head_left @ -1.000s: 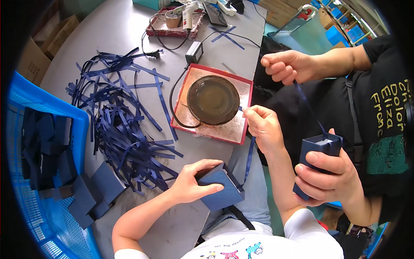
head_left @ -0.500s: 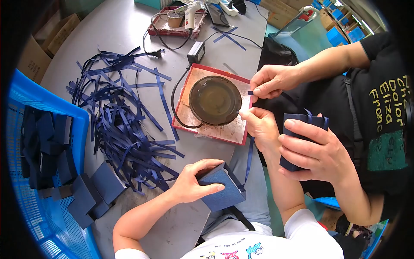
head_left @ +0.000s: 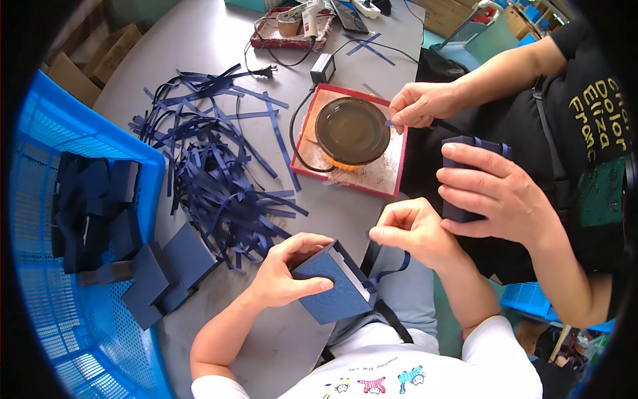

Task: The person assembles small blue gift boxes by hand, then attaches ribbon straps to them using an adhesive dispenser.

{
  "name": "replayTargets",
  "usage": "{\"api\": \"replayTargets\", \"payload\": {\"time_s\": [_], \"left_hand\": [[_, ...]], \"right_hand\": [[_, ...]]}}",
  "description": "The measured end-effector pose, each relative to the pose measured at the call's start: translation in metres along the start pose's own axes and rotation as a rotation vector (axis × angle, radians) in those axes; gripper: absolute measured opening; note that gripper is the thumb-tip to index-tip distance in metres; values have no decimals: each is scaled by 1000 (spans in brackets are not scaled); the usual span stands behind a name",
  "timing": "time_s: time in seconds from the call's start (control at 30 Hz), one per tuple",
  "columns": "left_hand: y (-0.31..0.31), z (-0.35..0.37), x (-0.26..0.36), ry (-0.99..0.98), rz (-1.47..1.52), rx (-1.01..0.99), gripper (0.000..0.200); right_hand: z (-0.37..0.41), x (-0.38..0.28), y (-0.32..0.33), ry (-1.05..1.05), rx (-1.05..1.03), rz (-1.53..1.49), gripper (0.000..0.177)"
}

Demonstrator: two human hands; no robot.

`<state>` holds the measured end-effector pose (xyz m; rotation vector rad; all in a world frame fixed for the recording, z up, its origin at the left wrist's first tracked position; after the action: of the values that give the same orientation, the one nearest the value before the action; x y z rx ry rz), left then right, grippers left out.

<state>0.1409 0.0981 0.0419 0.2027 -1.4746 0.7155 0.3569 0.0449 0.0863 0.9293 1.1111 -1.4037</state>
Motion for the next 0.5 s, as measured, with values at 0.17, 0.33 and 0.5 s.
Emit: {"api": "replayTargets", "payload": {"time_s": [0.17,0.33,0.5], "left_hand": [[-10,14,16,-60,-112,-14,58],[-16,17,26,-125,-252,-29,58],[-19,18,30,-150,-252,-14,58]], "right_hand": [[14,-21,-24,-46,-183,266,17],[17,-25,-34,18,-209,385,20],[18,-28,-37,56,-195,487,19]]}}
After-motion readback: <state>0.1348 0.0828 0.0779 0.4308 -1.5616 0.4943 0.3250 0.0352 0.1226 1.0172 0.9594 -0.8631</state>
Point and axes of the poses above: each hand's wrist, its own z-axis away from the middle knuckle, its own y-axis out of the back of the hand, x = y × z, the point moved 2 cm from there along -z, towards the middle knuckle, and after that the axes turned 1 degree about -x, right-handed, at the moved point
